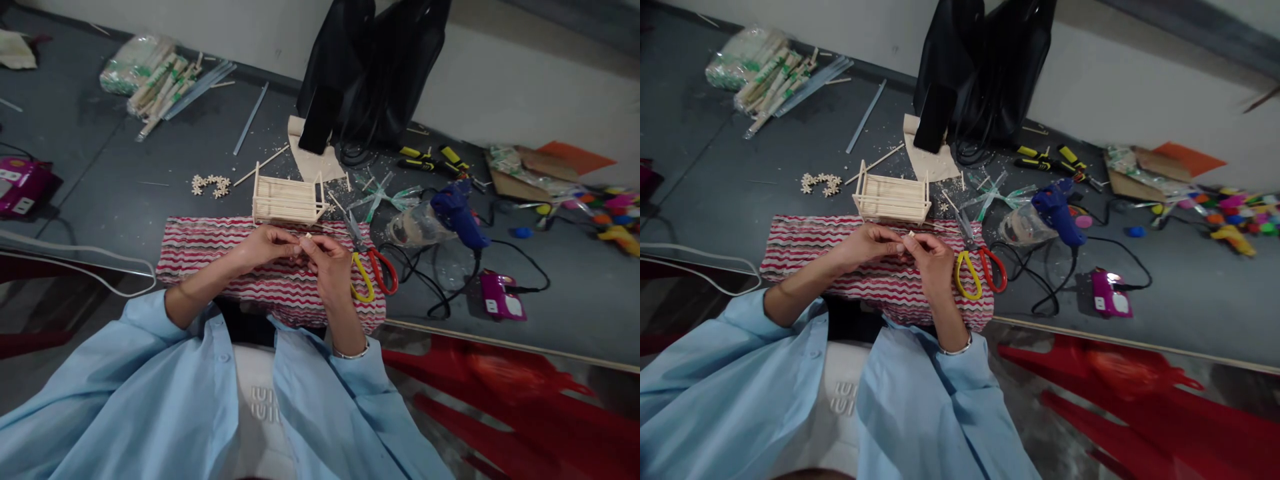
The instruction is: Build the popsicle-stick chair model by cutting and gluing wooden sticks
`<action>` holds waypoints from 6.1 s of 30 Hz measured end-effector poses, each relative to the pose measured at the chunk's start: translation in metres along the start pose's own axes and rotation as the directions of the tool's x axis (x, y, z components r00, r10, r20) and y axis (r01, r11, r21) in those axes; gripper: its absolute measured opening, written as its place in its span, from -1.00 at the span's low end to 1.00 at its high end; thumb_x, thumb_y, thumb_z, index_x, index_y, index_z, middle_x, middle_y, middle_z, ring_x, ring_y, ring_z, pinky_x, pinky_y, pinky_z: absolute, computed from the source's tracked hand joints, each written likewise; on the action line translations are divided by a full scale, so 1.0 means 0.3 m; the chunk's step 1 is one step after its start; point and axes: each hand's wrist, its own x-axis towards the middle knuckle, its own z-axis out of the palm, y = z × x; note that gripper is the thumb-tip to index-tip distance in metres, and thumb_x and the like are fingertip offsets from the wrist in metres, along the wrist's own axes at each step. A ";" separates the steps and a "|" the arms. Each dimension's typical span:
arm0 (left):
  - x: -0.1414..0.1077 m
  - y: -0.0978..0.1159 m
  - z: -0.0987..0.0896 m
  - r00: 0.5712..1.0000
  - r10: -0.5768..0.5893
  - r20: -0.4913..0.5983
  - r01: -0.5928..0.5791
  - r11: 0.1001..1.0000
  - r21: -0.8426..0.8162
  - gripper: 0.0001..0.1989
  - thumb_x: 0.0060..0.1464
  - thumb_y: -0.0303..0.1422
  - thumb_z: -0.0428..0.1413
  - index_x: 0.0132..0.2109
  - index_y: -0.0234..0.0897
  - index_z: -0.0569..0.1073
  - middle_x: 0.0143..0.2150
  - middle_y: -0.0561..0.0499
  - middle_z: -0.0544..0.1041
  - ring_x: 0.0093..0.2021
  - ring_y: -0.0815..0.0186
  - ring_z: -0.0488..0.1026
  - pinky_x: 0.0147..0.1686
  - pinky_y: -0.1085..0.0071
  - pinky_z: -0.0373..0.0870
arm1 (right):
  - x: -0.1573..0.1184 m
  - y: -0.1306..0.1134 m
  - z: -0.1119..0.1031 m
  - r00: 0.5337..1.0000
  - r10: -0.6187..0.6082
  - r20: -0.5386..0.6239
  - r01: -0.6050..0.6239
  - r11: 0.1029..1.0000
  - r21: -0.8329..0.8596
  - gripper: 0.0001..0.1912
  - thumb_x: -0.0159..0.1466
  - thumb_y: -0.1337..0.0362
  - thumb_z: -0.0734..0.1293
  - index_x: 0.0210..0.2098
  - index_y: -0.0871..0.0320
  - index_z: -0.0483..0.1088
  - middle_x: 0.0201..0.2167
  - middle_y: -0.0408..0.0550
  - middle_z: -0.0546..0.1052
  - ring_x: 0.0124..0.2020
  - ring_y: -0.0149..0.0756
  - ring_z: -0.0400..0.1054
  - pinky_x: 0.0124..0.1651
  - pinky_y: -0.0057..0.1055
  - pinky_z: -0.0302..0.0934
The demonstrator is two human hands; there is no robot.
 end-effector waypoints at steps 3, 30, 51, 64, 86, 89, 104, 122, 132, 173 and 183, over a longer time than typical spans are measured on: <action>-0.001 0.000 -0.001 1.000 -0.009 0.007 0.009 1.000 -0.005 -0.63 -0.13 -0.10 0.34 -0.35 -0.38 0.63 -0.41 -0.04 0.64 -0.40 0.35 0.52 -0.29 0.45 0.46 | 0.000 -0.002 0.005 1.000 0.003 -0.008 -0.003 1.000 0.024 -0.72 -0.01 0.08 0.49 -0.43 0.15 0.51 -0.62 -0.29 0.41 -0.67 -0.57 0.06 -0.63 -0.53 -0.13; -0.015 0.009 0.015 0.996 -0.056 -0.074 0.046 0.990 -0.131 -0.65 -0.21 -0.16 0.40 -0.41 -0.37 0.58 -0.49 -0.03 0.62 -0.46 0.38 0.50 -0.36 0.48 0.44 | -0.024 -0.040 -0.250 0.866 -0.499 0.035 0.233 0.341 -0.911 -0.59 0.31 0.05 0.25 -0.01 0.19 0.48 -0.12 0.18 0.56 -0.06 -0.03 0.40 0.08 -0.07 0.23; -0.017 0.003 0.011 0.995 -0.009 -0.099 -0.002 0.994 -0.112 -0.67 -0.16 -0.15 0.37 -0.38 -0.36 0.58 -0.47 -0.03 0.62 -0.43 0.35 0.52 -0.32 0.44 0.43 | 0.029 -0.051 -0.485 0.940 -0.153 0.304 0.319 0.088 -0.944 -0.39 0.25 0.11 0.28 0.22 0.25 0.25 -0.05 0.23 0.54 -0.08 0.05 0.44 -0.02 -0.09 0.33; -0.024 0.013 0.016 0.997 -0.029 -0.065 0.020 0.990 -0.138 -0.62 -0.19 -0.13 0.39 -0.39 -0.39 0.57 -0.47 -0.01 0.61 -0.43 0.38 0.49 -0.30 0.47 0.41 | -0.034 -0.083 -0.499 0.931 -0.358 0.070 0.292 0.617 -0.731 -0.51 0.12 0.02 0.43 -0.05 0.12 0.35 -0.28 -0.07 0.54 -0.42 -0.30 0.45 -0.35 -0.35 0.37; -0.025 -0.001 0.004 0.999 0.003 -0.045 -0.012 0.980 -0.200 -0.63 -0.17 -0.15 0.39 -0.37 -0.40 0.59 -0.45 -0.03 0.63 -0.41 0.40 0.51 -0.32 0.52 0.41 | -0.039 -0.117 -0.300 0.821 -0.171 0.544 0.563 0.401 -0.723 -0.64 0.33 0.23 0.22 0.10 0.13 0.29 -0.10 0.08 0.54 -0.15 -0.16 0.43 -0.06 -0.25 0.30; -0.027 0.000 0.007 0.999 0.004 -0.033 -0.010 0.984 -0.179 -0.64 -0.17 -0.15 0.40 -0.37 -0.40 0.60 -0.46 -0.02 0.63 -0.41 0.41 0.51 -0.32 0.52 0.42 | -0.035 -0.126 -0.284 0.821 -0.142 0.553 0.562 0.378 -0.736 -0.69 0.33 0.17 0.25 0.02 0.15 0.33 -0.22 0.03 0.54 -0.24 -0.18 0.41 -0.15 -0.30 0.27; -0.029 -0.012 0.007 0.996 0.090 0.016 -0.088 0.990 -0.114 -0.69 -0.09 -0.17 0.36 -0.36 -0.37 0.60 -0.42 0.00 0.62 -0.39 0.40 0.51 -0.28 0.49 0.44 | -0.014 -0.143 -0.241 0.753 -0.159 0.638 0.655 0.279 -0.703 -0.70 0.33 0.13 0.26 -0.02 0.14 0.36 -0.17 0.07 0.54 -0.14 -0.12 0.41 -0.11 -0.26 0.28; -0.029 -0.010 0.010 0.998 0.055 0.011 -0.054 0.995 -0.079 -0.64 -0.13 -0.12 0.37 -0.36 -0.37 0.61 -0.42 -0.02 0.61 -0.38 0.36 0.50 -0.26 0.44 0.45 | -0.014 -0.142 -0.243 0.762 -0.123 0.636 0.641 0.282 -0.714 -0.65 0.31 0.16 0.29 0.05 0.12 0.33 -0.11 0.09 0.54 -0.10 -0.10 0.42 -0.07 -0.22 0.29; -0.028 -0.004 0.011 0.998 0.061 0.007 -0.061 0.998 -0.032 -0.65 -0.16 -0.13 0.38 -0.40 -0.36 0.60 -0.45 -0.01 0.60 -0.43 0.39 0.47 -0.32 0.48 0.43 | -0.013 -0.129 -0.248 0.762 -0.116 0.638 0.641 0.282 -0.714 -0.61 0.31 0.16 0.29 0.09 0.13 0.32 -0.07 0.11 0.54 -0.06 -0.06 0.42 -0.02 -0.15 0.31; -0.039 -0.014 0.007 0.968 0.226 0.110 -0.250 0.919 0.305 -0.75 0.09 -0.21 0.20 -0.37 -0.34 0.59 -0.45 -0.01 0.58 -0.45 0.37 0.45 -0.42 0.54 0.34 | 0.009 -0.110 -0.255 0.733 0.015 0.680 0.680 0.034 -0.733 -0.56 0.24 0.38 0.22 0.11 0.21 0.32 -0.15 0.13 0.47 -0.13 -0.09 0.36 -0.06 -0.27 0.23; -0.035 -0.027 0.004 0.938 0.328 0.114 -0.346 0.853 0.390 -0.79 0.12 -0.30 0.16 -0.31 -0.37 0.60 -0.42 -0.01 0.61 -0.44 0.40 0.46 -0.41 0.57 0.35 | -0.021 -0.136 -0.216 0.778 0.084 0.623 0.625 0.009 -0.781 -0.48 0.29 0.41 0.17 0.25 0.23 0.25 -0.06 0.19 0.45 -0.05 -0.04 0.32 0.05 -0.21 0.20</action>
